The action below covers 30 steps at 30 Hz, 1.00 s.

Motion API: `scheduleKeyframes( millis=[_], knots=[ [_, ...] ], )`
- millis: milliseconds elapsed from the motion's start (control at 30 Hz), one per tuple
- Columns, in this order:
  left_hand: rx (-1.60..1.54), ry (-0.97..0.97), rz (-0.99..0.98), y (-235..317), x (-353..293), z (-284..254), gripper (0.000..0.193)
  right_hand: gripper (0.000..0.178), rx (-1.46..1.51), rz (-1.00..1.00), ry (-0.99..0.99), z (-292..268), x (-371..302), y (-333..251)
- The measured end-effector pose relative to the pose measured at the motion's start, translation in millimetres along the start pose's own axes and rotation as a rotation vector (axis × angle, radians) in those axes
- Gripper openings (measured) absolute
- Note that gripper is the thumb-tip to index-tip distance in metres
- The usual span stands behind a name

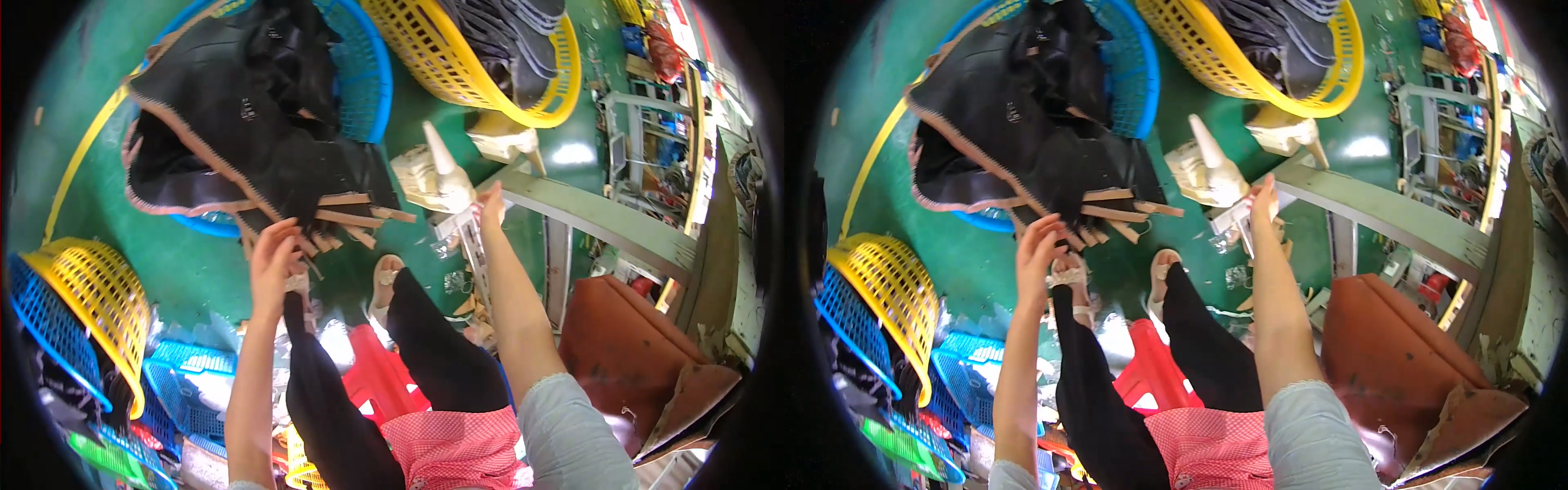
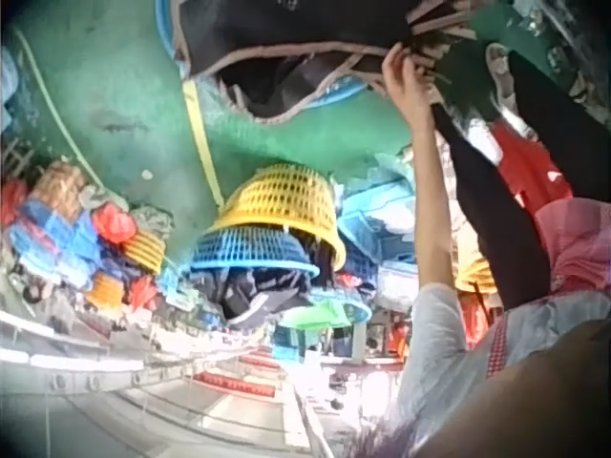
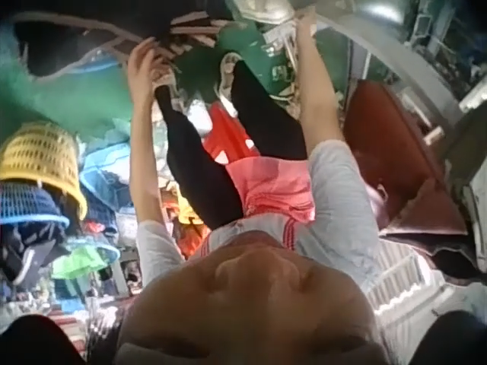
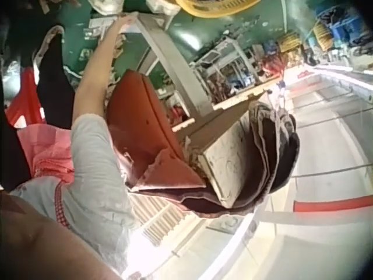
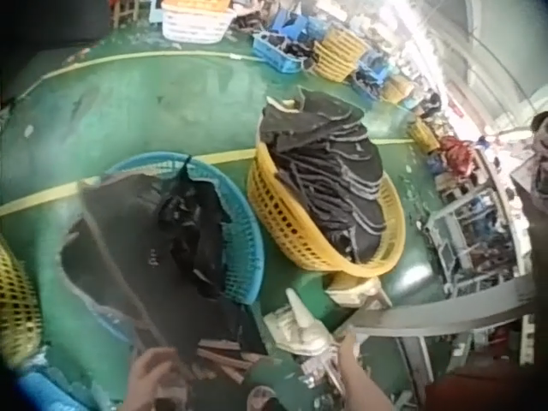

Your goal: Applying adhesive to the edges of leather shoe upper components using a brush and a spreader tool.

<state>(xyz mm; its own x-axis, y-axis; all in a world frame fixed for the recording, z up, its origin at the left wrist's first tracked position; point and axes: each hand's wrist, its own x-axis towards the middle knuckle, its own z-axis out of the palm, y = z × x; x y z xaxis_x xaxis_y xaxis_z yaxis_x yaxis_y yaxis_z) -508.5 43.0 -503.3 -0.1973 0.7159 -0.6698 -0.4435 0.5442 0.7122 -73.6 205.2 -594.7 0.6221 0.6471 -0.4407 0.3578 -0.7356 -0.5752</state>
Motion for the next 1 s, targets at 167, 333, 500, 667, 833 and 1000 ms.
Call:
scheduleKeyframes(
  millis=[167,333,500,667,833,1000],
  knots=[
    [-0.098,-0.006,-0.046,-15,9,6,0.027,0.084,-0.029,0.065,0.418,-40,95,-62],
    [-0.111,0.087,-0.074,-24,10,-21,0.025,0.112,0.247,0.172,0.122,-1,138,-123],
    [-0.093,0.048,-0.042,-35,13,-2,0.024,0.108,0.28,0.05,0.181,-27,185,-116],
    [-0.157,0.092,-0.044,-23,-15,-4,0.023,0.039,0.02,-0.169,0.762,-35,130,-83],
    [-0.18,0.139,-0.097,-20,-54,-15,0.026,0.047,0.114,-0.309,0.671,-27,86,-78],
    [-0.221,0.095,-0.111,-24,-71,-15,0.027,0.044,-0.093,-0.322,0.685,-37,93,-64]
  ],
)
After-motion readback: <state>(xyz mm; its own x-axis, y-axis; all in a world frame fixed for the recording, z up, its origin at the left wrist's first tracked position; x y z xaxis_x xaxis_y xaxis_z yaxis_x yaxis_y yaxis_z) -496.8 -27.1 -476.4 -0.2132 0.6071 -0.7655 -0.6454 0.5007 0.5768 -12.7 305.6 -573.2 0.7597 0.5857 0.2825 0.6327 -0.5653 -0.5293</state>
